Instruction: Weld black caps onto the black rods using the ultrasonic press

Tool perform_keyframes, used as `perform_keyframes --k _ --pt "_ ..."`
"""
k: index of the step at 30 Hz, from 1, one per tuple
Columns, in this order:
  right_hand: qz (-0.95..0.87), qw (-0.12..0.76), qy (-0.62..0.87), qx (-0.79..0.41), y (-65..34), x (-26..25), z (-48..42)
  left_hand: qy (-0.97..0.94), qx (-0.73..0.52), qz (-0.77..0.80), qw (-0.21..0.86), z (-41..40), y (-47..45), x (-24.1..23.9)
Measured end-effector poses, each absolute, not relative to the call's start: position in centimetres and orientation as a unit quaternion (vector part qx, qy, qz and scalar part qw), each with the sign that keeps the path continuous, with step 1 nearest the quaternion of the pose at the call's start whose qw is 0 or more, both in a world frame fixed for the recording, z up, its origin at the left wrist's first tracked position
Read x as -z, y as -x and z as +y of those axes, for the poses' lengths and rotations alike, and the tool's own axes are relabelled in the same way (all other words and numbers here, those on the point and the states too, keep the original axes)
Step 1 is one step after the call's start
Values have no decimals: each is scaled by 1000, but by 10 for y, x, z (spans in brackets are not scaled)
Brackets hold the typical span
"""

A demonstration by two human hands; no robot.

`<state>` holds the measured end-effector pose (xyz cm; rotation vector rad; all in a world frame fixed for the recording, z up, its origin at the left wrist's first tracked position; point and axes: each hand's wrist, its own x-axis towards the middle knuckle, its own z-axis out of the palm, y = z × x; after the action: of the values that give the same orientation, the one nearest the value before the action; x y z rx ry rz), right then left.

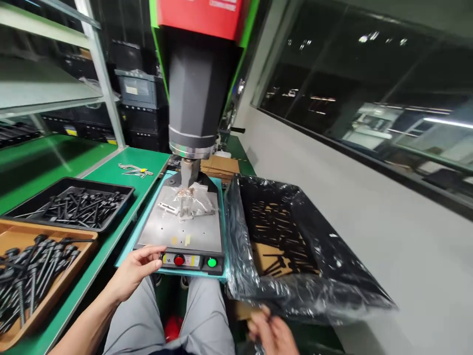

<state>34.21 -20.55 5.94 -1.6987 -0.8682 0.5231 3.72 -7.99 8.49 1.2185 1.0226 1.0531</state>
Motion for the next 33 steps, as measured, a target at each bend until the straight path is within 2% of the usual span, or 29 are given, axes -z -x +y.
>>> perform_keyframes --k 1,4,6,8,11,13,22,28,33 --pt "-373 556 702 -242 -329 -60 -196 -527 -443 425 587 -81 -43 -89" --pt "-421 627 498 -427 -288 -68 -155 -516 -433 408 616 -88 -57 -97" --pt "-463 630 438 -443 -266 -74 -130 -495 -441 408 628 -92 -60 -99" --pt "-541 574 440 -430 -252 -78 -116 -474 -455 413 631 -94 -57 -99" --pt "-681 443 442 -381 -248 -84 -110 -455 -466 418 633 -93 -49 -100" --pt "-740 395 423 -343 -252 -89 -110 -465 -468 418 624 -92 -44 -101" --pt "-820 319 418 -226 -263 -99 -105 -607 -401 436 529 -86 -46 -110" --pt "-785 321 389 -359 -269 -97 -96 -633 -366 429 530 -79 -45 -110" --pt "-663 288 384 -575 -270 -83 -89 -627 -338 422 561 -74 -43 -104"
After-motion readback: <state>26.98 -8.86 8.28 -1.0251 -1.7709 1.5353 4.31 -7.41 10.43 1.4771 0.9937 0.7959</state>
